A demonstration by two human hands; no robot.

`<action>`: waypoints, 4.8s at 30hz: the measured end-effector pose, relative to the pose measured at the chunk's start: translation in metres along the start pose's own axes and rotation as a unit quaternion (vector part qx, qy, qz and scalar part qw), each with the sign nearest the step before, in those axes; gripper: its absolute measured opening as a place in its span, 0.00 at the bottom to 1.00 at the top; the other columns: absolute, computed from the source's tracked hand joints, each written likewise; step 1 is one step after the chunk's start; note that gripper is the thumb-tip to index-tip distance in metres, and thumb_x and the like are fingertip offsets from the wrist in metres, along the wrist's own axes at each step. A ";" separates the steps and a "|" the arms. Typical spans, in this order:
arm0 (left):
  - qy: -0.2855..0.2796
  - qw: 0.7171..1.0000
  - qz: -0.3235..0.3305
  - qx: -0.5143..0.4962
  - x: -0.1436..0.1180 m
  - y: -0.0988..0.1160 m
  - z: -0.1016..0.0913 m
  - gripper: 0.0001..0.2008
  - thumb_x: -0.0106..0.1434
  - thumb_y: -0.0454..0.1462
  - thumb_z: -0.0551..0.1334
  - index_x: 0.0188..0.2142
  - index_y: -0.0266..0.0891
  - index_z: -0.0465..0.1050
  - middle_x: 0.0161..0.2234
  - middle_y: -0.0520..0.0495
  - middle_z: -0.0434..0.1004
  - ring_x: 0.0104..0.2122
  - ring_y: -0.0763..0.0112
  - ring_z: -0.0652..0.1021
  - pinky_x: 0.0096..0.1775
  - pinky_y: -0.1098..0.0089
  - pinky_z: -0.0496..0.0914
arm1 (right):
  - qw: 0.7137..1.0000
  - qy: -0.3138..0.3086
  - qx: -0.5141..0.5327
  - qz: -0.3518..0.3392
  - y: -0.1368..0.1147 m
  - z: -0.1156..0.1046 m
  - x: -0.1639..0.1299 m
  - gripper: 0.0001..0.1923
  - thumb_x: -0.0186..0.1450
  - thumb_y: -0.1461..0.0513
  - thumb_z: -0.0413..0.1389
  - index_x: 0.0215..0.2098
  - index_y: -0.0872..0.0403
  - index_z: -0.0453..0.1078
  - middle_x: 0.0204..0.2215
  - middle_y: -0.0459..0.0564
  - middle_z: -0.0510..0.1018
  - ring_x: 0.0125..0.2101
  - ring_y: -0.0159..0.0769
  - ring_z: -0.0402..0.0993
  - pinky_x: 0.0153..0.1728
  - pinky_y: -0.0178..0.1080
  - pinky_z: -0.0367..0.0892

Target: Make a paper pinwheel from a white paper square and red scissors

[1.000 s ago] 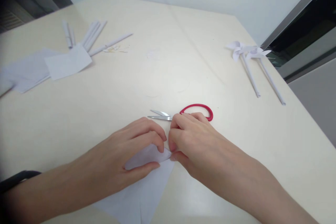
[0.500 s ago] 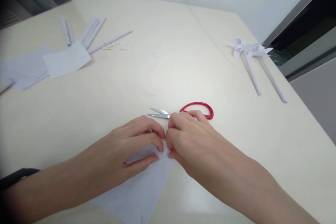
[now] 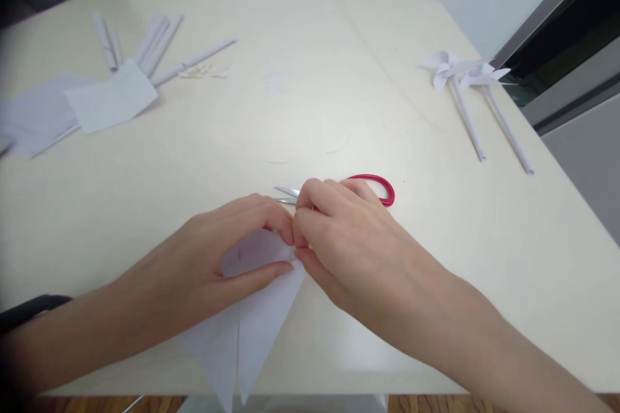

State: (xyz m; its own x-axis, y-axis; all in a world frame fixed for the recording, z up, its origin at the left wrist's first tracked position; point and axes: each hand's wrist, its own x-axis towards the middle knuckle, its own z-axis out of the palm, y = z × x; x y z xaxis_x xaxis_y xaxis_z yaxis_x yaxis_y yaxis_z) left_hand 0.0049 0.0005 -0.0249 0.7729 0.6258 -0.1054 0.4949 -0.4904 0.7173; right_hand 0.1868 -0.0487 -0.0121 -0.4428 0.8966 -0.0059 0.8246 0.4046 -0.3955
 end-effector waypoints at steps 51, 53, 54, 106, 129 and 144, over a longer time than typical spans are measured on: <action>0.040 0.950 -0.018 -0.308 -0.008 -0.004 -0.009 0.05 0.60 0.30 0.59 0.31 0.41 0.69 0.30 0.56 0.73 0.31 0.78 0.73 0.34 0.78 0.70 | 0.989 -0.015 -0.098 0.111 0.036 0.001 -0.006 0.13 0.61 0.57 0.54 0.43 0.50 0.65 0.41 0.51 0.71 0.37 0.41 0.69 0.32 0.42 0.66; 0.052 0.950 -0.014 -0.309 -0.008 -0.004 -0.009 0.05 0.60 0.30 0.59 0.32 0.41 0.69 0.31 0.55 0.72 0.32 0.78 0.73 0.35 0.78 0.70 | 0.986 -0.028 -0.107 0.129 0.034 0.001 -0.005 0.13 0.60 0.56 0.55 0.43 0.49 0.65 0.40 0.49 0.72 0.35 0.40 0.70 0.31 0.43 0.67; 0.055 0.950 -0.014 -0.308 -0.008 -0.004 -0.010 0.05 0.60 0.29 0.59 0.31 0.41 0.69 0.32 0.55 0.72 0.32 0.77 0.72 0.35 0.77 0.70 | 0.984 -0.031 -0.109 0.138 0.033 0.001 -0.005 0.12 0.60 0.55 0.55 0.41 0.49 0.66 0.38 0.48 0.72 0.33 0.39 0.70 0.30 0.43 0.67; 0.148 0.886 -0.027 -0.439 -0.011 -0.005 -0.008 0.05 0.58 0.31 0.62 0.28 0.43 0.71 0.27 0.56 0.65 0.26 0.78 0.65 0.27 0.77 0.60 | 0.977 0.171 0.040 0.122 -0.012 0.001 -0.002 0.20 0.52 0.64 0.59 0.39 0.47 0.57 0.34 0.43 0.72 0.32 0.31 0.71 0.27 0.31 0.71; 0.112 0.872 -0.008 -0.476 -0.012 -0.002 -0.012 0.13 0.54 0.22 0.57 0.30 0.42 0.69 0.28 0.57 0.71 0.27 0.79 0.70 0.27 0.82 0.66 | 0.967 0.211 0.036 0.141 -0.016 0.007 -0.002 0.13 0.55 0.63 0.55 0.35 0.46 0.56 0.26 0.38 0.70 0.24 0.27 0.68 0.23 0.29 0.65; 0.115 0.906 -0.050 -0.403 -0.017 -0.002 -0.012 0.04 0.59 0.39 0.62 0.30 0.42 0.68 0.28 0.54 0.68 0.27 0.76 0.68 0.28 0.75 0.63 | 0.961 0.222 0.021 0.164 -0.007 -0.005 -0.003 0.12 0.55 0.61 0.59 0.33 0.49 0.59 0.27 0.44 0.74 0.25 0.33 0.72 0.19 0.32 0.67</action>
State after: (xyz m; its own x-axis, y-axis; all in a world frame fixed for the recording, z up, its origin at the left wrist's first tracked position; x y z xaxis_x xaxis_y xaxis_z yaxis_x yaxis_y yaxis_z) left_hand -0.0143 -0.0019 -0.0159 0.5911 0.7980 -0.1173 0.0342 0.1205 0.9921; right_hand 0.1837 -0.0531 -0.0045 0.0395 0.9667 0.2527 0.8749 0.0887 -0.4762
